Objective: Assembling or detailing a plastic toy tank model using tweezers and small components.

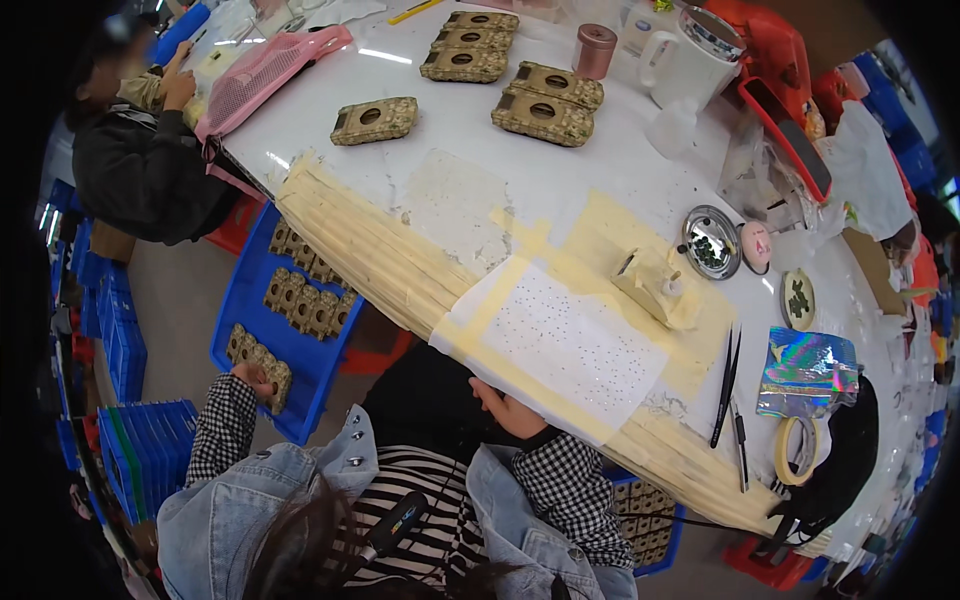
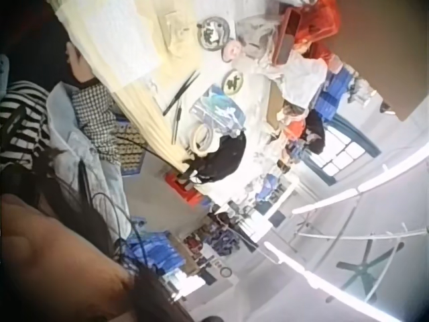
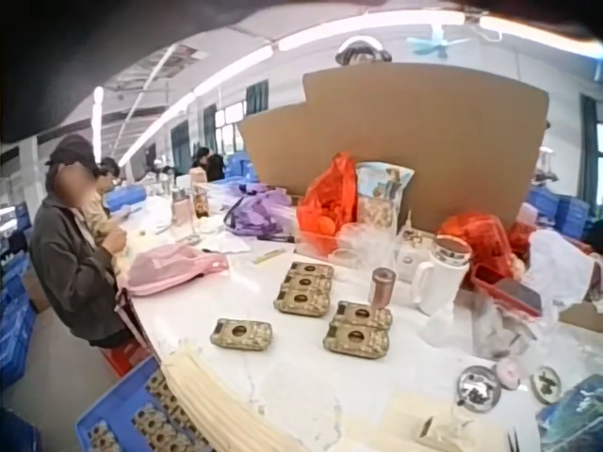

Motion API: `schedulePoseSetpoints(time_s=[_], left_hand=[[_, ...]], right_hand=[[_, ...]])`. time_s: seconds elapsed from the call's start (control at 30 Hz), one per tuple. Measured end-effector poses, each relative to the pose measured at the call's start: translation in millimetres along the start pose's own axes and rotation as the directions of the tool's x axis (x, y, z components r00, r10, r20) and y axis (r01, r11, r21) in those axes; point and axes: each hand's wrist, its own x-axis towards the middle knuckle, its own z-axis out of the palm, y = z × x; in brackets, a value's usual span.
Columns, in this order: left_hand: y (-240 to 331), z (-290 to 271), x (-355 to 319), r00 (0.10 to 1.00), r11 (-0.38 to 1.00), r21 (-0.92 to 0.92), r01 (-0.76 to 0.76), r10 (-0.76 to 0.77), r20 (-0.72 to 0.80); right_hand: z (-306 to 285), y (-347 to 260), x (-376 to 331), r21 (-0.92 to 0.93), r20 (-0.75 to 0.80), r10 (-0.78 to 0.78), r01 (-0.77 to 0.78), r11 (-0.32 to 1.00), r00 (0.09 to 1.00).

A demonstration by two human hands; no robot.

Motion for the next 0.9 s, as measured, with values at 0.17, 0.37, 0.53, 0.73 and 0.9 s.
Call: schedulePoseSetpoints(time_s=[0.17,0.37,0.53,0.73,0.9], left_hand=[[-41,-120,-31,0.895,0.926,-0.109,-0.361,0.311,-0.322],[120,-221,-141,0.114,0.315,0.333,-0.889,0.855,-0.505],[234,-230,-178,-0.084,-0.042,0.452,-0.891,0.994,-0.075],[293,-218,-170,-0.059,-0.029,0.641,-0.767,0.998,-0.026],[314,-211,-165,-0.057,-0.034,0.685,-0.727,0.998,-0.011]], right_hand=[[1,-7,-1,0.002,0.054,0.018,-0.018,1.000,0.998],[-2,-9,-1,-0.035,0.033,-0.011,0.012,0.999,0.999],[-2,-10,-1,0.000,0.041,-0.040,0.040,0.999,0.998],[-4,1,-2,0.070,0.010,0.080,-0.080,0.994,0.997],[-3,2,-2,0.082,-0.018,0.027,-0.025,0.996,0.999]])
